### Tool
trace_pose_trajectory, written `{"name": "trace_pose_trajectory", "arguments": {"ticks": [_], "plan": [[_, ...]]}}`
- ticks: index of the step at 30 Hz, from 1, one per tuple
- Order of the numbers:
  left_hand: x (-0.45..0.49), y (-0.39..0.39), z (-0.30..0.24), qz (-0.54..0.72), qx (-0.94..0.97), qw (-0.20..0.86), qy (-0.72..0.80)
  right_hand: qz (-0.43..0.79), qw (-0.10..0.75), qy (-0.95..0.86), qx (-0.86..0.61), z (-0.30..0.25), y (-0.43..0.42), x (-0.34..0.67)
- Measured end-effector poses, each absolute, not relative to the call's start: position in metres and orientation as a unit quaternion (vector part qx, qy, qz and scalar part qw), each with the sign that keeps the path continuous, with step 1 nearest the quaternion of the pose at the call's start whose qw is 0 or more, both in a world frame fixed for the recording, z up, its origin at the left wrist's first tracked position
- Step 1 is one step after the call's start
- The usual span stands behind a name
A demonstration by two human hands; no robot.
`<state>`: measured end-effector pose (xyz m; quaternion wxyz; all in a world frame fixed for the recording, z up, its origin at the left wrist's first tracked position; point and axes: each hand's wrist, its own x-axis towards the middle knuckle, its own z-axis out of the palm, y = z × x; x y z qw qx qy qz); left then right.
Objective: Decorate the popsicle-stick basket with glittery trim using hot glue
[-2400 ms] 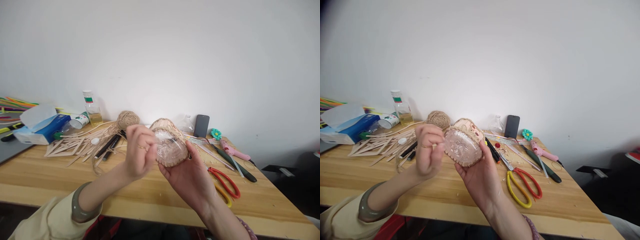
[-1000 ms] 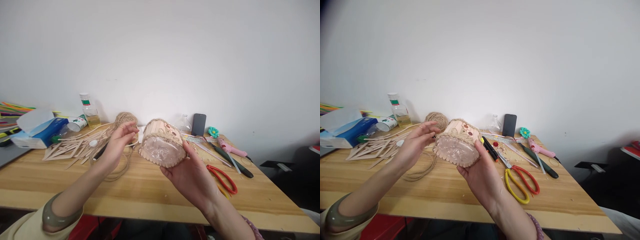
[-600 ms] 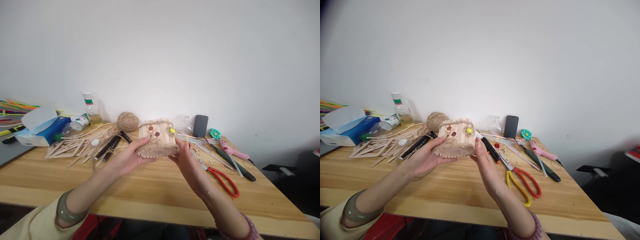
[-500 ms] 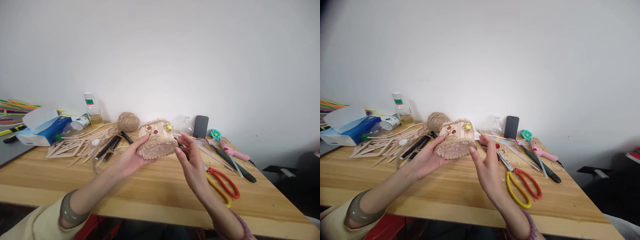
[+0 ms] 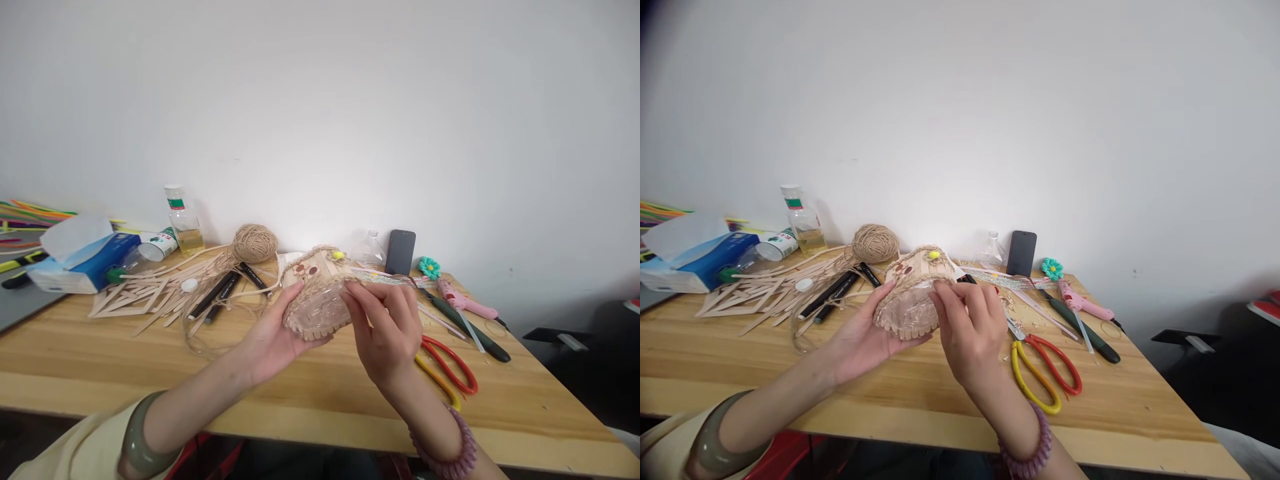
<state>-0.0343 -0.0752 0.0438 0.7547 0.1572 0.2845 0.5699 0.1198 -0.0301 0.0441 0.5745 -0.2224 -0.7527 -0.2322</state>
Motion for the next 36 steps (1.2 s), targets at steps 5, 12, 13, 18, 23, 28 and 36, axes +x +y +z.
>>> {"name": "trace_pose_trajectory", "arguments": {"ticks": [5, 12, 13, 18, 23, 28, 36], "plan": [[-0.038, -0.076, 0.039, 0.57, 0.184, 0.744, 0.297, -0.283, 0.487, -0.803, -0.193, 0.047, -0.028, 0.133], [-0.046, -0.075, 0.031, 0.55, 0.216, 0.733, 0.337, -0.331, 0.392, -0.846, -0.143, 0.061, -0.021, 0.141], [-0.046, -0.074, 0.031, 0.554, 0.219, 0.727, 0.342, -0.332, 0.385, -0.85, -0.141, 0.061, -0.02, 0.14], [-0.046, -0.068, 0.035, 0.587, 0.249, 0.685, 0.353, -0.282, 0.412, -0.855, -0.142, 0.051, -0.012, 0.138], [-0.055, -0.055, 0.034, 0.611, 0.29, 0.637, 0.371, -0.144, 0.556, -0.783, -0.24, 0.053, -0.001, 0.156], [-0.071, -0.036, 0.028, 0.619, 0.342, 0.601, 0.373, 0.075, 0.674, -0.646, -0.349, 0.068, 0.035, 0.178], [-0.074, 0.016, 0.022, 0.625, 0.403, 0.574, 0.343, 0.307, 0.538, -0.692, -0.371, 0.062, 0.069, 0.153]]}}
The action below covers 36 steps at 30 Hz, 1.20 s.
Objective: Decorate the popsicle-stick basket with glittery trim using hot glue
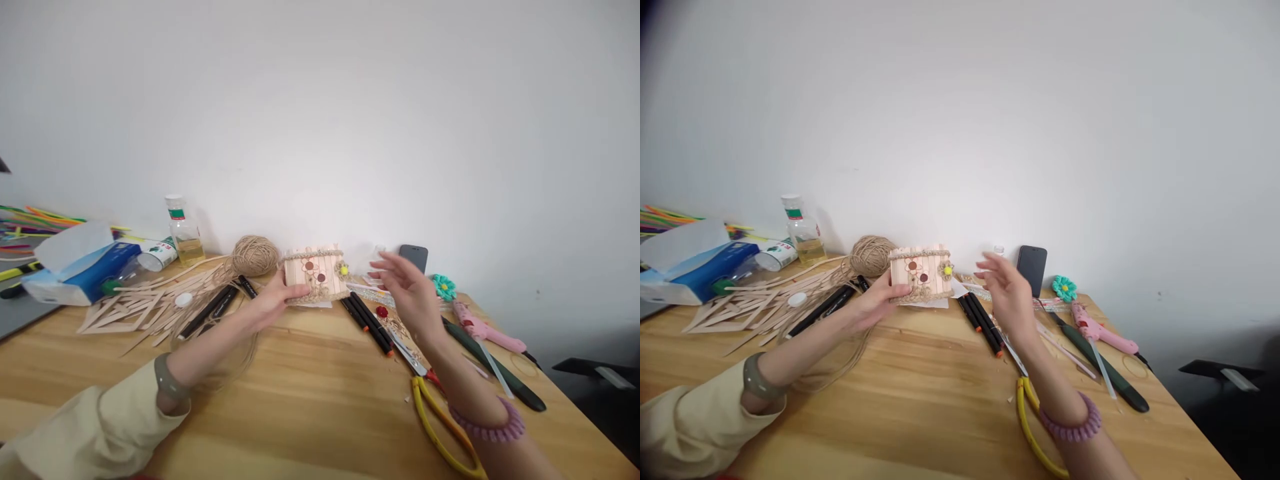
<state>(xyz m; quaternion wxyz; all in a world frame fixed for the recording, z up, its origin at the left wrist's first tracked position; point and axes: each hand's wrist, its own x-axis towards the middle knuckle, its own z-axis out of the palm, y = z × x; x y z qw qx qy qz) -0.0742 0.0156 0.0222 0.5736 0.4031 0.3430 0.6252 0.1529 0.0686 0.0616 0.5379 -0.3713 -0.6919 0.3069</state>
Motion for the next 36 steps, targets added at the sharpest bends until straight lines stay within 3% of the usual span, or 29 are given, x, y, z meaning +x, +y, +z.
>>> {"name": "trace_pose_trajectory", "arguments": {"ticks": [12, 19, 29, 32, 36], "plan": [[-0.077, 0.065, 0.002, 0.595, 0.432, 0.586, 0.342, 0.387, 0.473, -0.694, -0.381, 0.032, 0.097, 0.143], [-0.068, 0.061, -0.001, 0.546, 0.444, 0.637, 0.314, 0.513, 0.325, -0.725, -0.325, 0.019, 0.093, 0.138], [-0.078, 0.054, -0.012, 0.533, 0.427, 0.644, 0.346, 0.538, 0.254, -0.728, -0.341, 0.024, 0.089, 0.138], [-0.077, 0.053, -0.008, 0.552, 0.406, 0.623, 0.378, 0.566, 0.227, -0.721, -0.329, 0.025, 0.086, 0.138], [-0.08, 0.055, 0.0, 0.622, 0.371, 0.517, 0.455, 0.58, 0.198, -0.731, -0.299, 0.025, 0.084, 0.136]]}}
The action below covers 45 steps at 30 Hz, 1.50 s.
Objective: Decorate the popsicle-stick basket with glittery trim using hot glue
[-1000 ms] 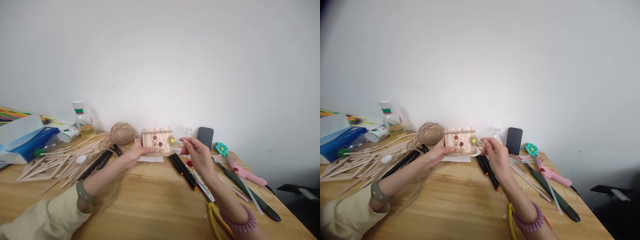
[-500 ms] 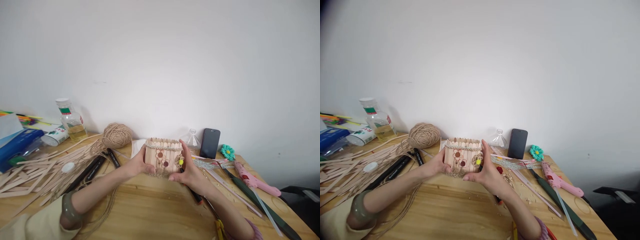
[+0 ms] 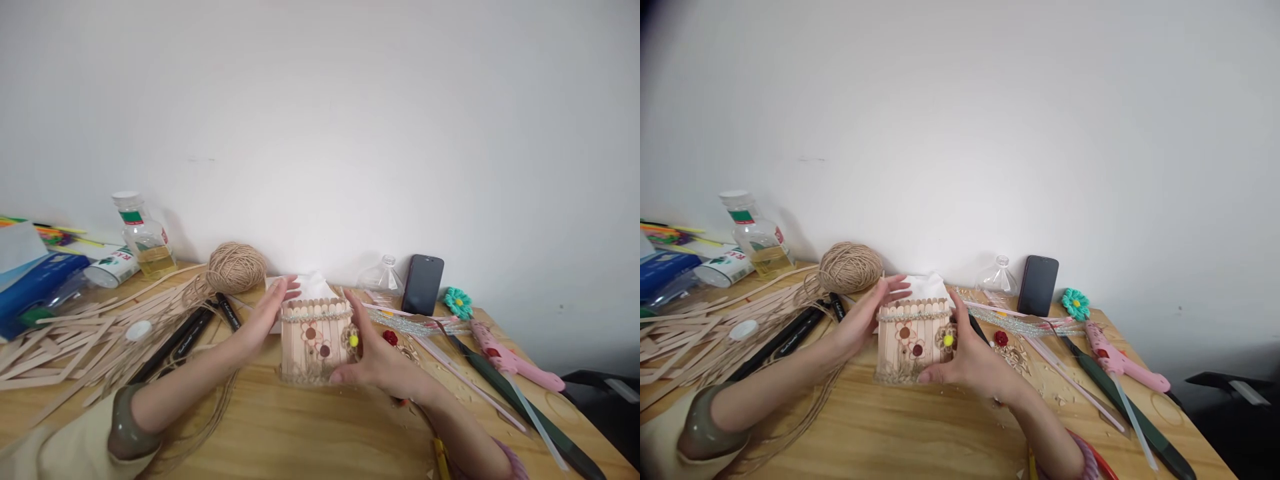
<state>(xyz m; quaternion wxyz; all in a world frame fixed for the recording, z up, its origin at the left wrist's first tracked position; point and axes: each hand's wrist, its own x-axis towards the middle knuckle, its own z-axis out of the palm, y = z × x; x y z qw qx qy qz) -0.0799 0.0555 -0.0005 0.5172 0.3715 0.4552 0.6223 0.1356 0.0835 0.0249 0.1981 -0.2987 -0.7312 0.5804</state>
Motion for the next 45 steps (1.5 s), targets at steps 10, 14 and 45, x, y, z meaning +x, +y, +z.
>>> {"name": "trace_pose_trajectory", "arguments": {"ticks": [10, 14, 45], "plan": [[-0.091, 0.06, 0.017, 0.671, 0.389, 0.398, 0.491, 0.543, 0.128, -0.76, -0.333, 0.017, 0.088, 0.136], [-0.09, 0.056, 0.03, 0.658, 0.404, 0.409, 0.487, 0.539, 0.13, -0.765, -0.327, 0.016, 0.088, 0.137], [-0.087, 0.05, 0.025, 0.627, 0.448, 0.416, 0.483, 0.549, 0.13, -0.765, -0.311, 0.014, 0.09, 0.137]]}}
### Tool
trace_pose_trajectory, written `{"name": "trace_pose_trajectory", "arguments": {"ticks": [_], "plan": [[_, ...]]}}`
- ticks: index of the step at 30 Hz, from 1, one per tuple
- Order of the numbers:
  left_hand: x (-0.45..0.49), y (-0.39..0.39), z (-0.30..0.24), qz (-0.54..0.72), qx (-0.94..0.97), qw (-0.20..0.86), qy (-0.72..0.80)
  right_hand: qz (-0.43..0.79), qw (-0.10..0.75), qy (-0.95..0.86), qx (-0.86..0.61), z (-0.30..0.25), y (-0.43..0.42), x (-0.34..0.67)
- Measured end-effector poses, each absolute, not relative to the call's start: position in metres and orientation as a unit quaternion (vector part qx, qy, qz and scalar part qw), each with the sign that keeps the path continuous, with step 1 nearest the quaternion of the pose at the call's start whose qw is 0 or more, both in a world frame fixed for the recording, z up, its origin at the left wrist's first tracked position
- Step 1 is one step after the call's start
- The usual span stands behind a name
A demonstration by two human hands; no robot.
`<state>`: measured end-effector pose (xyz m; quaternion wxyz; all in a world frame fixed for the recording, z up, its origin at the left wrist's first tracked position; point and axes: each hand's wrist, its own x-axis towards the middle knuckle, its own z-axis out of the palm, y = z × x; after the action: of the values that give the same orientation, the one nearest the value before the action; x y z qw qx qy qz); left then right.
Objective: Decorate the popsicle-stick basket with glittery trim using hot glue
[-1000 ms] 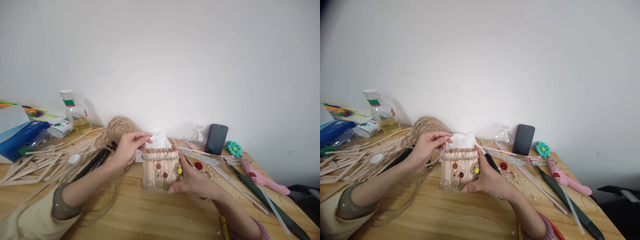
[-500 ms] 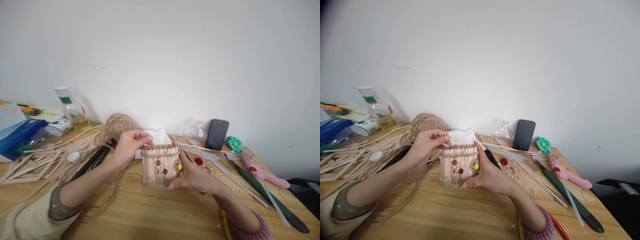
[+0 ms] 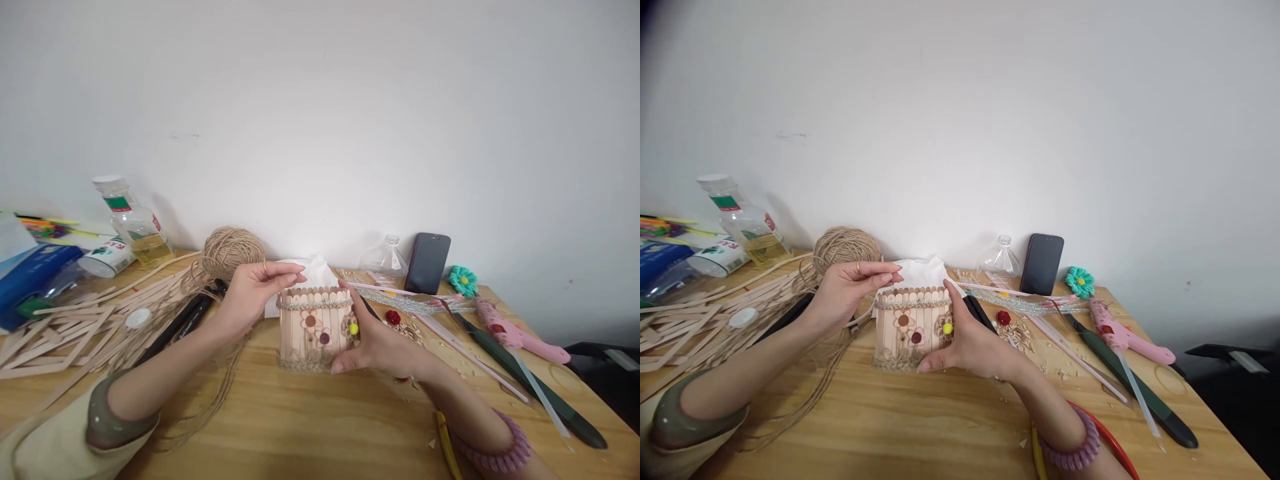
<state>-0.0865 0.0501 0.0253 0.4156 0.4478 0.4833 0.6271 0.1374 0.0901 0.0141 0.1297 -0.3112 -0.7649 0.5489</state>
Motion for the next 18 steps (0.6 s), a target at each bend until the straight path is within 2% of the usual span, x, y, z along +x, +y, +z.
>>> {"name": "trace_pose_trajectory", "arguments": {"ticks": [6, 9, 14, 18], "plan": [[-0.088, 0.05, 0.027, 0.624, 0.47, 0.37, 0.504, 0.571, 0.158, -0.757, -0.276, 0.009, 0.095, 0.139], [-0.095, 0.05, 0.033, 0.584, 0.527, 0.354, 0.506, 0.58, 0.156, -0.753, -0.269, 0.007, 0.098, 0.141], [-0.111, 0.047, 0.051, 0.422, 0.679, 0.365, 0.477, 0.569, 0.133, -0.762, -0.279, 0.004, 0.102, 0.145], [-0.116, 0.046, 0.057, 0.256, 0.815, 0.299, 0.424, 0.561, 0.116, -0.77, -0.28, 0.006, 0.102, 0.147]]}}
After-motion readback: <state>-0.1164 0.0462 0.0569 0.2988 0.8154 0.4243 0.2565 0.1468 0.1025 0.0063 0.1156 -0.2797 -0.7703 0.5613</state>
